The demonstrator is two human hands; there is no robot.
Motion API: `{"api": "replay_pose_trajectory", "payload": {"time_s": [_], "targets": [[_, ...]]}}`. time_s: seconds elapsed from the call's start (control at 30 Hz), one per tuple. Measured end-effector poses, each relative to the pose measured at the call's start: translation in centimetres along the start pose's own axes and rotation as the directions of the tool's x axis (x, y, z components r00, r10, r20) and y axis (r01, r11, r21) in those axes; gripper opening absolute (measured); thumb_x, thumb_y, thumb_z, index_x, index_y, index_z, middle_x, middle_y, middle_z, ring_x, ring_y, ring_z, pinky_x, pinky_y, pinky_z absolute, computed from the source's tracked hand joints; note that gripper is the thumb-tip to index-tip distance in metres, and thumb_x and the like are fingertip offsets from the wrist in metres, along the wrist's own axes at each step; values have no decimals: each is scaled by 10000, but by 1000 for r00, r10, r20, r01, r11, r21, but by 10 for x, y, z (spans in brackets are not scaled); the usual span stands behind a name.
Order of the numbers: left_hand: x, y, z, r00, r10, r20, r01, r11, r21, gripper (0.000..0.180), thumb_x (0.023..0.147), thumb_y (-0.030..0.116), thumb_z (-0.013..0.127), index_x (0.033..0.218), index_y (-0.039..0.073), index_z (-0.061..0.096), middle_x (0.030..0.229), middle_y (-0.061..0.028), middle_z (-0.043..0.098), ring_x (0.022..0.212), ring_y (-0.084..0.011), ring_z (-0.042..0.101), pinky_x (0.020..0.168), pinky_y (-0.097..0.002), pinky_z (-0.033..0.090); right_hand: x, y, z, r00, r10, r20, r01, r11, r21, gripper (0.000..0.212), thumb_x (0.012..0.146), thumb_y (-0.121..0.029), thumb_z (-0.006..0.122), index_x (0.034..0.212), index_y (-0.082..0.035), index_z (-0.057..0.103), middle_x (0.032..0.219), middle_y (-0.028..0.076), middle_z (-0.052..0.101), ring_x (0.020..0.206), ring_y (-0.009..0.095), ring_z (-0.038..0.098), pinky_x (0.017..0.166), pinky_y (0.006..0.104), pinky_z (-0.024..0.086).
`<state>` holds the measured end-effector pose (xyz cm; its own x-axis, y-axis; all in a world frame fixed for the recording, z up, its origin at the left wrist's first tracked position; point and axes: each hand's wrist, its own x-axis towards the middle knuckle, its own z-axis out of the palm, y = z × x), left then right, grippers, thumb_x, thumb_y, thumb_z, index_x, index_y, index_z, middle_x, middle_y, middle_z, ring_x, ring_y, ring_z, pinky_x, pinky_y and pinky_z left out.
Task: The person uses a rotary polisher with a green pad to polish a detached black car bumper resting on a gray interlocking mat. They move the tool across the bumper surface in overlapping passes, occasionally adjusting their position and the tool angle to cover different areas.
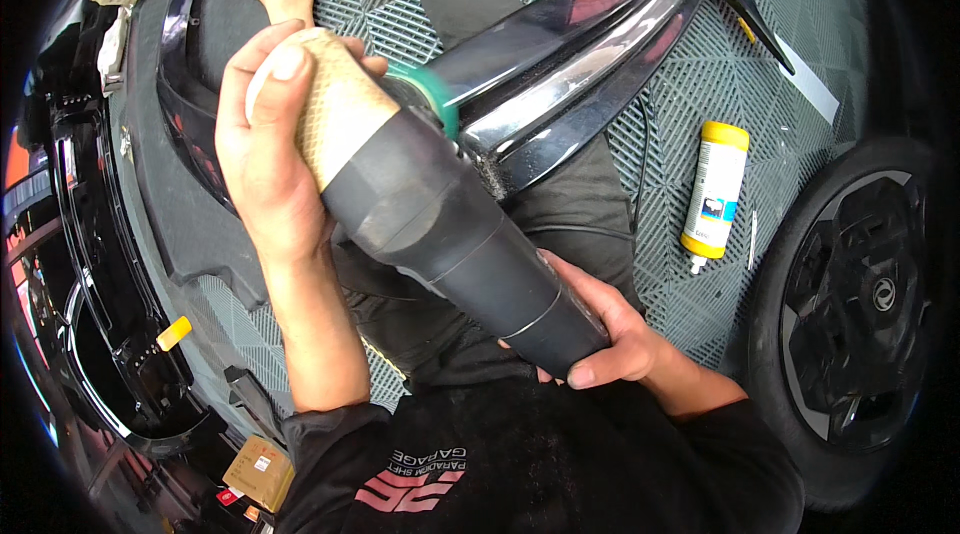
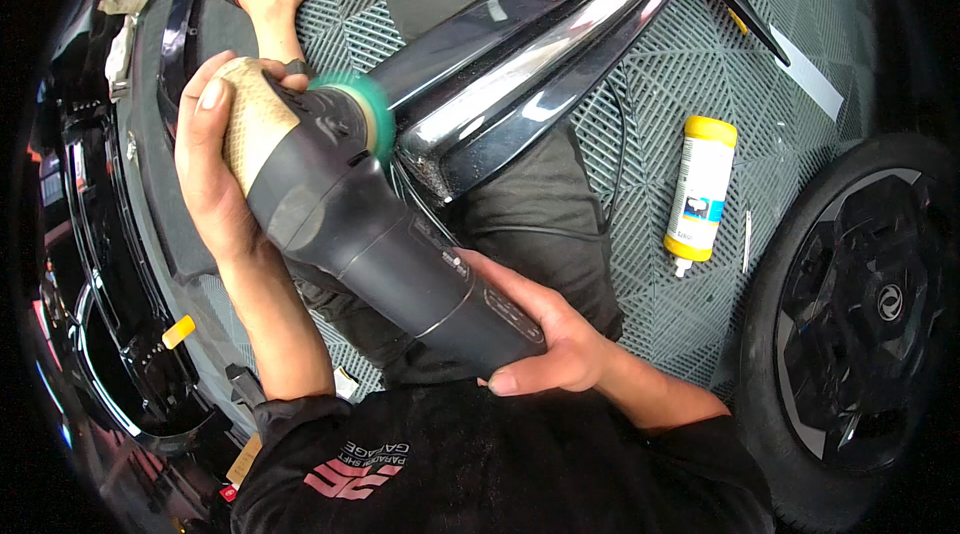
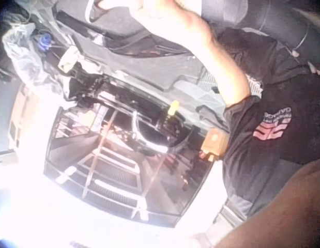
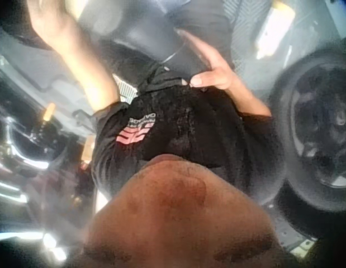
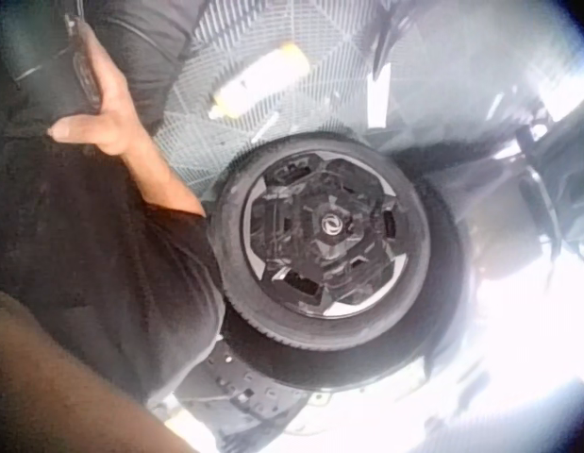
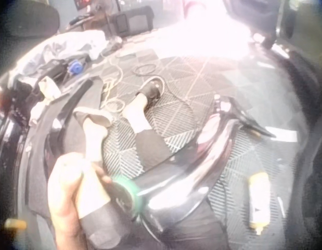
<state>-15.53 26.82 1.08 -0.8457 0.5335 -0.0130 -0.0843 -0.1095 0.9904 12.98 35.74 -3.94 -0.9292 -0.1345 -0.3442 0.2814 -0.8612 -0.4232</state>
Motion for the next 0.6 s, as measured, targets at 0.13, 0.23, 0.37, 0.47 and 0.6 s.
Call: {"api": "replay_pose_trajectory", "payload": {"time_s": [0.13,0.23,0.37,0.47,0.6], "targets": [[-4,3,-22,998,11,-64,-13,999,-32,421,1004,237,628,1293,-50,518,1042,-263,698,914,-334,738,798,-385,620,9,-10,7,995,80,67,-79,997,-17,1114,803,-147,838,1640,36,126,1540,143,448,1160,195,626,991,336,512],[-7,4,-39,993,14,-120,-17,1000,-22,411,1016,242,588,1290,-58,523,1058,-263,696,934,-338,731,817,-382,605,22,-7,13,995,43,89,-31,991,-133,1127,803,-178,845,1632,62,121,1617,173,370,1464,229,394,1196,359,301],[-10,5,-51,986,6,-168,-13,999,-42,441,1012,269,579,1301,-60,529,1061,-253,698,932,-332,729,820,-375,597,29,-9,17,986,88,141,-54,972,-228,1171,797,-210,855,1634,63,84,1643,194,325,1508,249,342,1220,366,258],[-9,5,-49,985,-14,-175,3,998,-66,455,1003,275,586,1301,-65,528,1052,-251,699,928,-328,729,818,-374,597,27,-12,17,981,100,166,-53,962,-266,1220,782,-216,875,1631,72,48,1655,206,287,1521,258,315,1229,371,237],[-5,6,-32,988,-46,-150,39,998,-49,458,995,273,601,1291,-70,533,1025,-250,701,904,-319,732,781,-369,607,17,-13,18,989,69,131,-32,963,-268,1262,763,-221,898,1625,84,29,1667,212,246,1532,268,286,1240,376,210]]}}
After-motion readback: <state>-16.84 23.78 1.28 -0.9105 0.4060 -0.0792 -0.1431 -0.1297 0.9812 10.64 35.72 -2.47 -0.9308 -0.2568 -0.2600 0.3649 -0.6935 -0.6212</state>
